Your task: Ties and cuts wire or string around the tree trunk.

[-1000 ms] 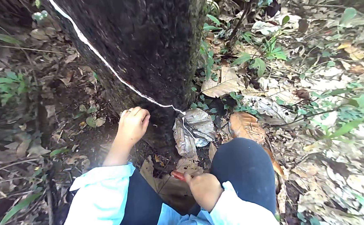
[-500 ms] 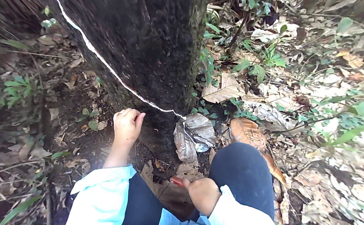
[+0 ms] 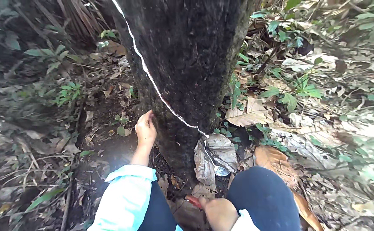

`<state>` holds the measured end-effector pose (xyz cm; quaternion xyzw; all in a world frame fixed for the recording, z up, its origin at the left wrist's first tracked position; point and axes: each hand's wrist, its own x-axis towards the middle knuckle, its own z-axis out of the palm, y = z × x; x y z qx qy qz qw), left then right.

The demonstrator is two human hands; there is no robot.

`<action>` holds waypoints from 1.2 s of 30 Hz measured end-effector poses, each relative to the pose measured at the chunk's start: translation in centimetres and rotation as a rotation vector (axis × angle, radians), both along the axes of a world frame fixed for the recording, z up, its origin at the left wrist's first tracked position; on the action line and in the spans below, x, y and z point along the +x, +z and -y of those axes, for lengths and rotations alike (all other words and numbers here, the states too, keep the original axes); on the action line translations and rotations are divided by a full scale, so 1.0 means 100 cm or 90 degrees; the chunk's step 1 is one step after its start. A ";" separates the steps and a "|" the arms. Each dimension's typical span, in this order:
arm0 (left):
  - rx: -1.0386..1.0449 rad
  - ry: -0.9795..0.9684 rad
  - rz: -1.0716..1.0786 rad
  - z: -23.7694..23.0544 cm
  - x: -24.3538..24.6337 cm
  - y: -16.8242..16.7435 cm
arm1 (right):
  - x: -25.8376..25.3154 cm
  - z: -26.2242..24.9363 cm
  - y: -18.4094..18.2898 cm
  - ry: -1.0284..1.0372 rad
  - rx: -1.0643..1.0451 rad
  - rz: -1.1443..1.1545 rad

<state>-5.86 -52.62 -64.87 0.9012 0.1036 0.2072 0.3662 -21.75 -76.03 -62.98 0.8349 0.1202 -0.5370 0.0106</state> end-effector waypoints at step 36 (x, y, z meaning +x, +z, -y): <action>0.025 0.065 0.214 -0.013 -0.008 0.001 | -0.005 0.001 -0.006 0.002 0.001 0.017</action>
